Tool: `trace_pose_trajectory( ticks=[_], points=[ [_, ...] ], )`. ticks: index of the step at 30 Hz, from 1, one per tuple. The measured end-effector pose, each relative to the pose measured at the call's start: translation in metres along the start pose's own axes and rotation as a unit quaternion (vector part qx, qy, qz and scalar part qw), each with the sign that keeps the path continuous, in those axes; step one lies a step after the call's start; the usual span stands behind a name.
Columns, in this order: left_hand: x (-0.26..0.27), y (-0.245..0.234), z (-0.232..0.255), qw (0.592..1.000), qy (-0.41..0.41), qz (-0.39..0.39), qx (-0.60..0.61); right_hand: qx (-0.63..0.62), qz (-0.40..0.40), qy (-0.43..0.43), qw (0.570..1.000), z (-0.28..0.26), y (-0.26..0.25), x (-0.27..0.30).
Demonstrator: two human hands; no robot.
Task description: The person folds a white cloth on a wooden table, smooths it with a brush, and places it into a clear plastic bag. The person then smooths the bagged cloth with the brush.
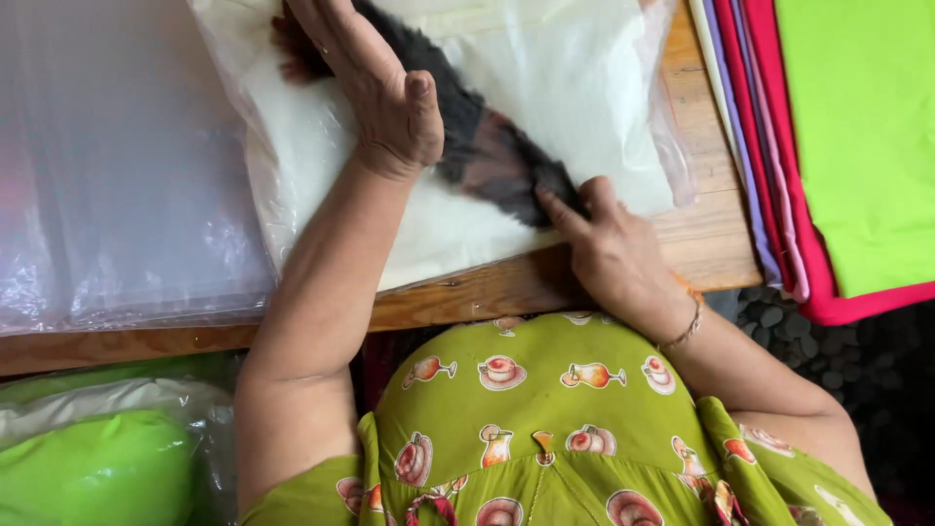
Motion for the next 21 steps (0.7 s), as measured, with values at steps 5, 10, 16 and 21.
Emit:
trace_pose_trajectory(
  ticks=[5,10,16,21],
  points=[
    [0.0,0.006,-0.001,0.998,-0.03,-0.039,-0.029,0.018,0.161,0.045,0.986,0.074,-0.029,-0.004],
    [0.0,0.008,0.004,0.999,-0.017,-0.03,-0.023,0.013,0.252,0.054,0.966,0.049,-0.058,0.007],
    [-0.001,0.003,0.004,0.999,-0.011,-0.015,-0.041,-0.008,0.05,-0.03,0.998,-0.002,-0.027,0.008],
    [-0.009,0.0,0.017,0.991,-0.059,-0.09,-0.082,0.001,0.172,0.034,0.985,0.064,-0.028,-0.001]
  ],
)
Point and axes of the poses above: each hand's wrist, its own x-axis away from the middle knuckle, its own y-axis out of the palm, z = x × y, the point moved 2 cm from there along -x, towards the middle knuckle, and after that the axes turned 6 degrees about -y, right-handed, at the moved point
